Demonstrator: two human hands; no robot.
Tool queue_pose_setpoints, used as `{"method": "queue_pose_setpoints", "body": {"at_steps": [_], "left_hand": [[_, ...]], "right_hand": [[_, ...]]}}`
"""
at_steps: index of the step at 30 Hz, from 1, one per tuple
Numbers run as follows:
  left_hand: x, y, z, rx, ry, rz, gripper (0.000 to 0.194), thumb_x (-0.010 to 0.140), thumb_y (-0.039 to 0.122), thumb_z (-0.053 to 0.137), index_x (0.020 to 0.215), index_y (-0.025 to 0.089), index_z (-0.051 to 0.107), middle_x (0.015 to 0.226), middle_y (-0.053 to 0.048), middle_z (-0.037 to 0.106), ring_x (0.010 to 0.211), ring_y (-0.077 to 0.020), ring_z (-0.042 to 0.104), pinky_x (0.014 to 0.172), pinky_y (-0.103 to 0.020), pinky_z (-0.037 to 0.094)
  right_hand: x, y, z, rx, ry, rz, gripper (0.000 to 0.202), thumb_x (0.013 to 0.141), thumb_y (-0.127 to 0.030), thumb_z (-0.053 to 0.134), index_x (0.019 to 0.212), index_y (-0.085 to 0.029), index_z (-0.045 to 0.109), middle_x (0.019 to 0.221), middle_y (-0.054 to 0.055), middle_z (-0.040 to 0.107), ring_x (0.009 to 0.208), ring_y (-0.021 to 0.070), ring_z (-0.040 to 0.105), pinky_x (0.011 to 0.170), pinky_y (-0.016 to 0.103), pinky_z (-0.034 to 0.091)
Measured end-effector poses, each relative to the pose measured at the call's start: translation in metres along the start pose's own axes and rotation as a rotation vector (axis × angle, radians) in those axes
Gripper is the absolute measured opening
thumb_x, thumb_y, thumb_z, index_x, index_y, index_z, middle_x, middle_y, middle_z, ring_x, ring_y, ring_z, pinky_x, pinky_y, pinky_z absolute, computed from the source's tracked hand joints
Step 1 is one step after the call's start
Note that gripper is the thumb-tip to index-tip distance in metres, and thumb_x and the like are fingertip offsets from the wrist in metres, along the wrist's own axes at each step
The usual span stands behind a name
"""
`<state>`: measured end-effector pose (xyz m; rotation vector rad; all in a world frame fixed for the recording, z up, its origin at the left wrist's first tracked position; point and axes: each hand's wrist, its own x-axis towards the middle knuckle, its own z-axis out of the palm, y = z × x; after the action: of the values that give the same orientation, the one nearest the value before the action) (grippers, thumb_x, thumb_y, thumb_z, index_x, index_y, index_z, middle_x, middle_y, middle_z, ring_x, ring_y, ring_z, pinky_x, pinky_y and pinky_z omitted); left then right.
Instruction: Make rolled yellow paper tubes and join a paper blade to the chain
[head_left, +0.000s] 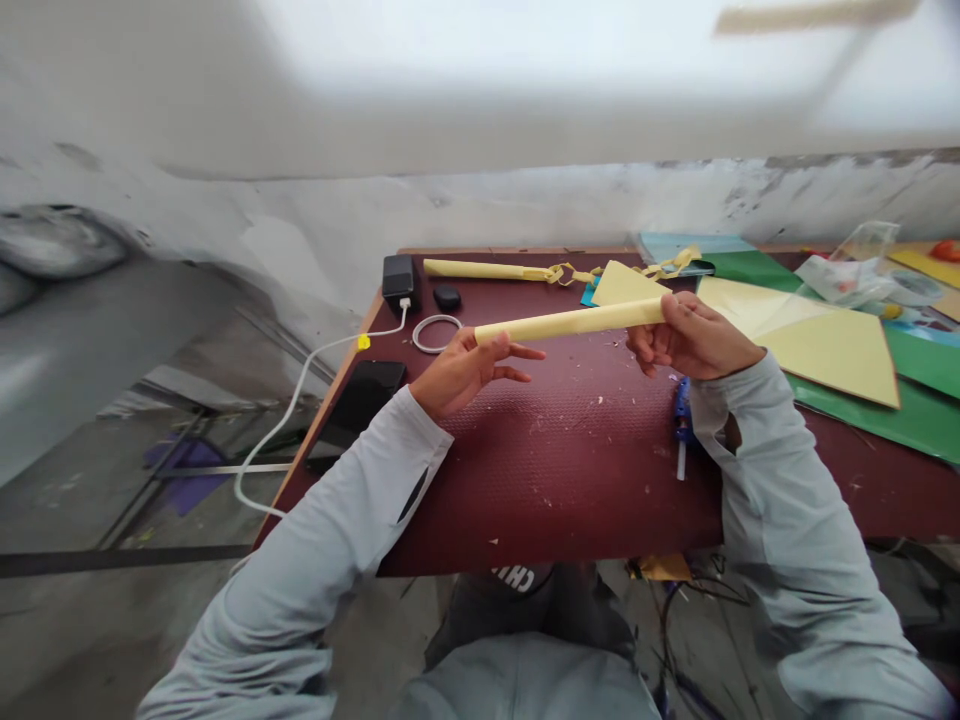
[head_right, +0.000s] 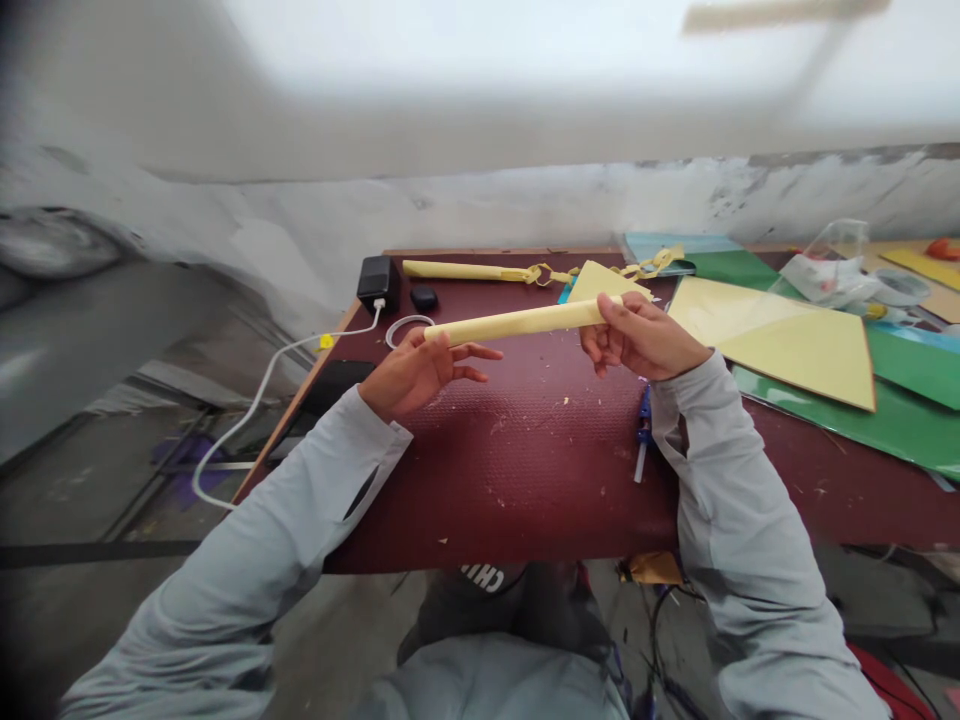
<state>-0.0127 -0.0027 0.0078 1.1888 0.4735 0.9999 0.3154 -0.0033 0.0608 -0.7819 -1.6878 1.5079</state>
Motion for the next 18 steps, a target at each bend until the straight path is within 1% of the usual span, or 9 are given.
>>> {"method": "queue_pose_setpoints", "body": {"at_steps": [2, 4, 7, 9, 12, 15, 18], "left_hand": [[0.0006, 0.0013, 0.0006, -0.035, 0.013, 0.004, 0.032, 0.091, 0.051, 0.077, 0.088, 0.020, 0.068, 0.108, -0.007, 0.075, 0.115, -0.0307, 0.075, 0.080, -0.039, 0.065], [0.0012, 0.0021, 0.0012, -0.062, 0.024, 0.009, 0.033, 0.091, 0.051, 0.077, 0.087, 0.021, 0.065, 0.107, -0.005, 0.075, 0.114, -0.0301, 0.075, 0.079, -0.038, 0.065], [0.0016, 0.0029, 0.0014, -0.058, 0.032, -0.011, 0.039, 0.088, 0.055, 0.079, 0.086, 0.020, 0.062, 0.106, -0.006, 0.075, 0.114, -0.0307, 0.075, 0.079, -0.037, 0.065], [0.0016, 0.0036, 0.0013, -0.049, 0.045, -0.027, 0.043, 0.086, 0.057, 0.080, 0.084, 0.020, 0.059, 0.105, -0.007, 0.075, 0.116, -0.0312, 0.075, 0.079, -0.037, 0.065], [0.0017, 0.0053, 0.0013, -0.046, 0.069, -0.033, 0.045, 0.084, 0.060, 0.080, 0.084, 0.020, 0.058, 0.108, -0.007, 0.075, 0.117, -0.0324, 0.074, 0.079, -0.039, 0.065], [0.0019, 0.0070, 0.0023, -0.041, 0.082, -0.037, 0.048, 0.082, 0.064, 0.080, 0.089, 0.020, 0.061, 0.117, -0.009, 0.073, 0.118, -0.0338, 0.074, 0.078, -0.039, 0.065], [0.0017, 0.0078, 0.0042, -0.025, 0.101, -0.035, 0.049, 0.083, 0.065, 0.078, 0.086, 0.020, 0.061, 0.118, -0.010, 0.073, 0.119, -0.0349, 0.073, 0.077, -0.039, 0.065]], "right_hand": [[0.0016, -0.0009, 0.0021, 0.015, -0.004, 0.016, 0.059, 0.096, -0.073, 0.055, 0.075, -0.018, 0.065, 0.065, 0.002, 0.059, 0.047, 0.0095, 0.044, 0.048, 0.029, 0.054], [0.0034, -0.0027, 0.0041, 0.031, -0.007, 0.059, 0.067, 0.090, -0.084, 0.051, 0.074, -0.019, 0.063, 0.063, 0.001, 0.057, 0.044, 0.0086, 0.040, 0.046, 0.028, 0.052], [0.0051, -0.0050, 0.0051, 0.033, -0.008, 0.114, 0.077, 0.081, -0.095, 0.045, 0.070, -0.021, 0.060, 0.056, 0.000, 0.053, 0.043, 0.0088, 0.037, 0.045, 0.028, 0.051], [0.0055, -0.0056, 0.0045, 0.021, -0.027, 0.113, 0.078, 0.081, -0.096, 0.042, 0.067, -0.022, 0.059, 0.051, -0.001, 0.046, 0.043, 0.0098, 0.037, 0.045, 0.028, 0.051], [0.0055, -0.0056, 0.0043, 0.015, -0.076, 0.098, 0.079, 0.088, -0.093, 0.035, 0.065, -0.021, 0.060, 0.048, -0.002, 0.040, 0.044, 0.0108, 0.037, 0.046, 0.029, 0.050], [0.0048, -0.0060, 0.0057, 0.047, -0.037, 0.117, 0.075, 0.089, -0.091, 0.039, 0.072, -0.021, 0.062, 0.054, 0.000, 0.045, 0.046, 0.0101, 0.036, 0.047, 0.029, 0.050], [0.0037, -0.0064, 0.0069, 0.074, 0.019, 0.161, 0.074, 0.088, -0.091, 0.043, 0.079, -0.020, 0.063, 0.057, 0.000, 0.046, 0.049, 0.0102, 0.036, 0.048, 0.030, 0.050]]}}
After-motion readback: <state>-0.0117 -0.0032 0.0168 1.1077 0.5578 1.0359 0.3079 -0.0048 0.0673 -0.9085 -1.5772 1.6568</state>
